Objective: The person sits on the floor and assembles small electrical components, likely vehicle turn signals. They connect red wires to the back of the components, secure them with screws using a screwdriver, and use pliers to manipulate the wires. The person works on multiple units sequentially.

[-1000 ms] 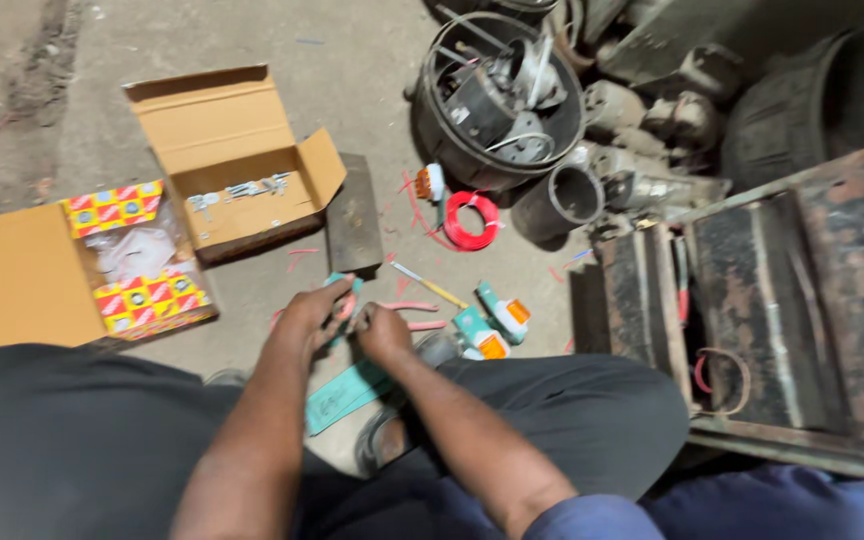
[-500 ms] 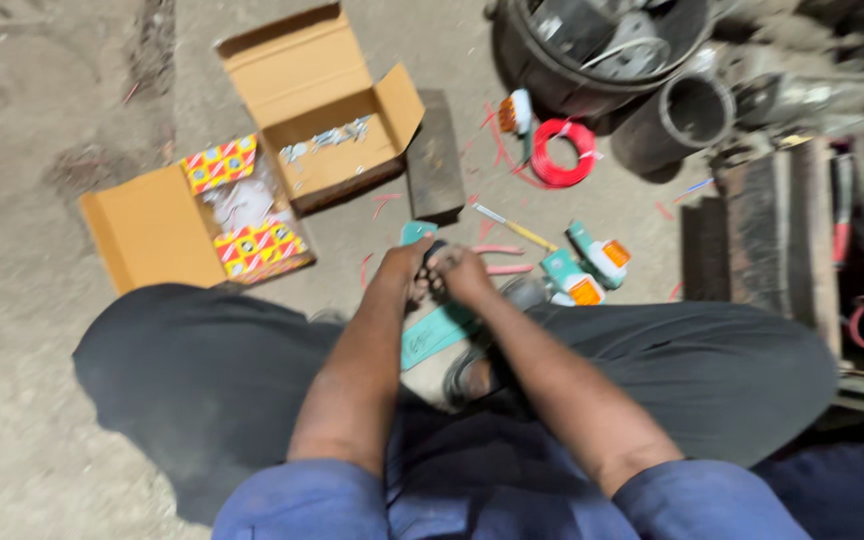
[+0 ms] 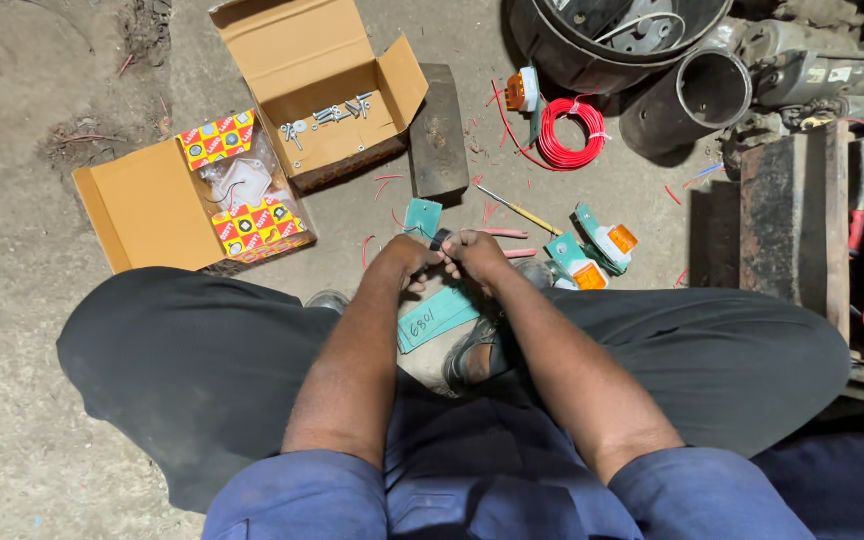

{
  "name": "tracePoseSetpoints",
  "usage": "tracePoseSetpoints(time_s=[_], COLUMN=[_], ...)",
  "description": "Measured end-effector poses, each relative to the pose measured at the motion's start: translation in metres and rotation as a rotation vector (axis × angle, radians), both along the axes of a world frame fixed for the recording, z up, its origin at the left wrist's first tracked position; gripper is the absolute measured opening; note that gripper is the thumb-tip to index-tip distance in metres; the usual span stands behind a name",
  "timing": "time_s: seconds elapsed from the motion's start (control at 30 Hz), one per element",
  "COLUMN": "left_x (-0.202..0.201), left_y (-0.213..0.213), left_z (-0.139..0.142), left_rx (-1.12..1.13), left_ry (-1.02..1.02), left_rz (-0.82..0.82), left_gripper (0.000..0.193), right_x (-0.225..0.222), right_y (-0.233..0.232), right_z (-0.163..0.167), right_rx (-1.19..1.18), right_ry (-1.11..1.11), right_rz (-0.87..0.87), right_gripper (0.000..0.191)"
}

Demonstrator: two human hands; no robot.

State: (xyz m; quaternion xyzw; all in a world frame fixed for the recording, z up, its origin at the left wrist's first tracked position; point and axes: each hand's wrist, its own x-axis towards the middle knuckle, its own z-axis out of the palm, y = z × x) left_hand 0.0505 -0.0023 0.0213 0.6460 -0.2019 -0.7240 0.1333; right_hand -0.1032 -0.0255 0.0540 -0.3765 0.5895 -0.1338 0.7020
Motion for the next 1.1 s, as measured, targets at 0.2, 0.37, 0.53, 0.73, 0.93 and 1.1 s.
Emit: tracePoseSetpoints(time_s=[0.2,0.37,0.53,0.73,0.93,1.1], left_x=[-0.003,-0.003,0.005,0.008,0.007,0.017], left_y=[0.001,0.003,0.004,0.008,0.012,0.018], left_z=[0.006,0.007,-0.004,-0.007,0.006,0.002], left_rx=[-0.024,-0.097,-0.301,-0.310,-0.361,-0.391], left_ry=[-0.043,-0.077,-0.289,-0.407,-0.528,-0.498], left_rz=[0.093,0.110,-0.178,-0.271,-0.436,-0.597], left_gripper=[0.031,0.026,0.027,0.037,0.046,0.045], right_x=[-0.005,0.004,0.012,0.016,0.028,0.031], right_y=[-0.003,-0.006,-0.007,-0.009,0.001,0.007], right_z=[-0.001,0.006,0.008,0.003,-0.004,-0.009], right_rx=[-0.559,-0.736,-0.498,-0.402,-0.554,-0.527], right_ry=[0.476,0.433,0.437,0.442,0.561,0.596], right_rz=[0.359,0.433,0.422,0.442,0.384,0.360], right_gripper=[0.017,0.015,0.014,0.014,0.017,0.019])
